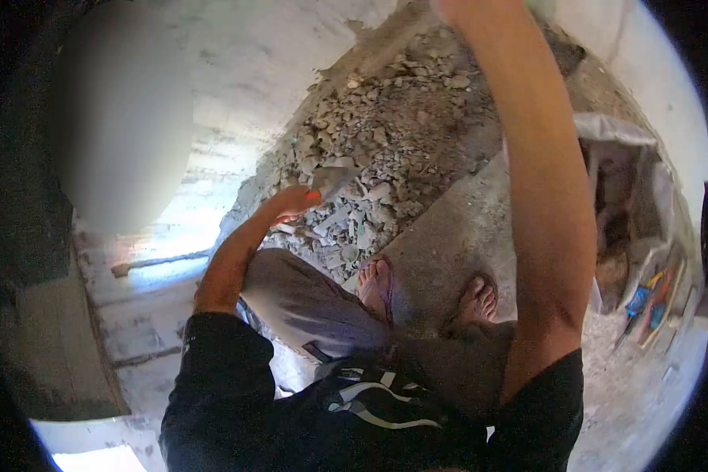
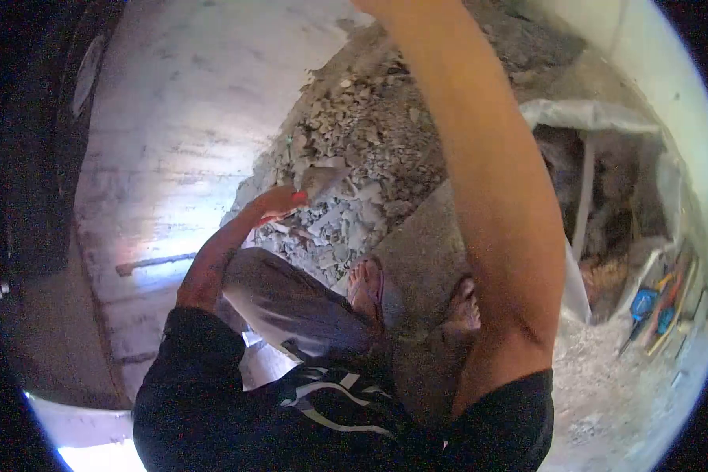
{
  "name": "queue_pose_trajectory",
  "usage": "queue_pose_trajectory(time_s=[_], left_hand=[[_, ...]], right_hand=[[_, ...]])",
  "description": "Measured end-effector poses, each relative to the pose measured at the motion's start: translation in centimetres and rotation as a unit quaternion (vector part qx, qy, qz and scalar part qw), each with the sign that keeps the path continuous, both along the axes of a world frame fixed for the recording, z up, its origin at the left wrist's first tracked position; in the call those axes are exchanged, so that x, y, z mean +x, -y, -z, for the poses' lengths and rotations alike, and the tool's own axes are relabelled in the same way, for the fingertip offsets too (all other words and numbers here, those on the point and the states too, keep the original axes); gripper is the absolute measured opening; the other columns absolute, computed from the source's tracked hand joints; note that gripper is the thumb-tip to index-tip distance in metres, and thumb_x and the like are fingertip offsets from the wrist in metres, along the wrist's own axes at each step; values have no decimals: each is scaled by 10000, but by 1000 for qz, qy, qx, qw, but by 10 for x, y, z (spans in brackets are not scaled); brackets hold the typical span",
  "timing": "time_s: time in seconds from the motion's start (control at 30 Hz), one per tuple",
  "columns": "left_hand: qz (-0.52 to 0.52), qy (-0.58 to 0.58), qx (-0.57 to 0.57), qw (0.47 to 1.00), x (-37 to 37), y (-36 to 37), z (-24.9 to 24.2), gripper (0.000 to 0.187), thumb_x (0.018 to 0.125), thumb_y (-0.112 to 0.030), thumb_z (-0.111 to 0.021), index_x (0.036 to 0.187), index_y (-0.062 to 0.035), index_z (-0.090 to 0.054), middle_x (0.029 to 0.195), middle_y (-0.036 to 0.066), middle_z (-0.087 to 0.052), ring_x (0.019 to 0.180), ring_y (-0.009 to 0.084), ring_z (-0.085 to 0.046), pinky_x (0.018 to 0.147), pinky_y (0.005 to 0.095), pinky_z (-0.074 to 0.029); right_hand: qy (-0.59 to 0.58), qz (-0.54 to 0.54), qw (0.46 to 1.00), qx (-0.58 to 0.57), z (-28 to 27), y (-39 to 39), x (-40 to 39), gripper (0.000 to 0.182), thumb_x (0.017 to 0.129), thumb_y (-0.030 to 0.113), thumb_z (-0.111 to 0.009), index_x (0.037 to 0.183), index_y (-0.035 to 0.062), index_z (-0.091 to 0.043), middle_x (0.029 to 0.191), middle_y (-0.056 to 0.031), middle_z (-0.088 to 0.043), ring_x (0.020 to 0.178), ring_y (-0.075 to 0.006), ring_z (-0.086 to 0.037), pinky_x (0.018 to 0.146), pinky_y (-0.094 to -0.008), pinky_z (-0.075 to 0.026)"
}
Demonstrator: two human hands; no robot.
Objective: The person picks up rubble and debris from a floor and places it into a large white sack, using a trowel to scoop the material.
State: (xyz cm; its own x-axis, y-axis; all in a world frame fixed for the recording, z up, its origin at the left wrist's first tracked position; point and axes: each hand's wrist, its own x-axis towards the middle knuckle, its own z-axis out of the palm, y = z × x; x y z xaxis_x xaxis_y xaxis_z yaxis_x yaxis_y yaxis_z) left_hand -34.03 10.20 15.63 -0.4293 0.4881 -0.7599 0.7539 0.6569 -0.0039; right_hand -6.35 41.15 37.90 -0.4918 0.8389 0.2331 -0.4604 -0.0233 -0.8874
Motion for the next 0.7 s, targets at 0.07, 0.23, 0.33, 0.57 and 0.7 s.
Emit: queue_pose_trajectory(time_s=[0.07, 0.23, 0.33, 0.57, 0.7], left_hand=[[-43, -22, -45, 998, -23, 21, 15, 545, 810, -496, -655, 851, 47, -635, 840, 205, -658, 721, 309, -643, 663, 436, -486], [-39, -83, -44, 995, -41, 43, 9, 444, 795, -421, -654, 954, -6, -674, 959, 207, -676, 924, 357, -644, 793, 472, -490], [12, -33, -29, 999, -46, 57, 6, 425, 812, -352, -645, 1069, -16, -616, 1050, 198, -647, 896, 351, -651, 789, 450, -512], [-269, 103, 115, 951, -44, 64, -1, 482, 860, -198, -655, 1268, -37, -457, 932, 131, -634, 645, 227, -645, 589, 352, -558], [-313, 41, 248, 916, -10, 47, -31, 397, 906, -297, -599, 1189, -51, -466, 801, 93, -597, 674, 166, -620, 565, 331, -532]], right_hand=[[-33, 5, 999, 35, 10, 0, -7, 232, 932, 212, -543, 1037, 14, -604, 927, -76, -615, 840, -188, -606, 791, -358, -476], [-66, -45, 996, 32, 20, -12, -35, 202, 932, 203, -535, 963, 16, -607, 874, -64, -582, 825, -180, -582, 827, -369, -475], [-131, -49, 989, 42, 29, -15, -62, 208, 922, 191, -540, 966, -3, -599, 875, -78, -581, 819, -200, -584, 792, -360, -480], [-2, 43, 993, 112, 82, -22, -102, 301, 907, 229, -534, 1047, -32, -587, 904, -150, -599, 819, -283, -590, 775, -411, -491], [205, 136, 959, 143, 180, -20, -120, 496, 911, 295, -550, 1288, -15, -460, 1231, -286, -484, 1128, -396, -485, 948, -482, -425]])
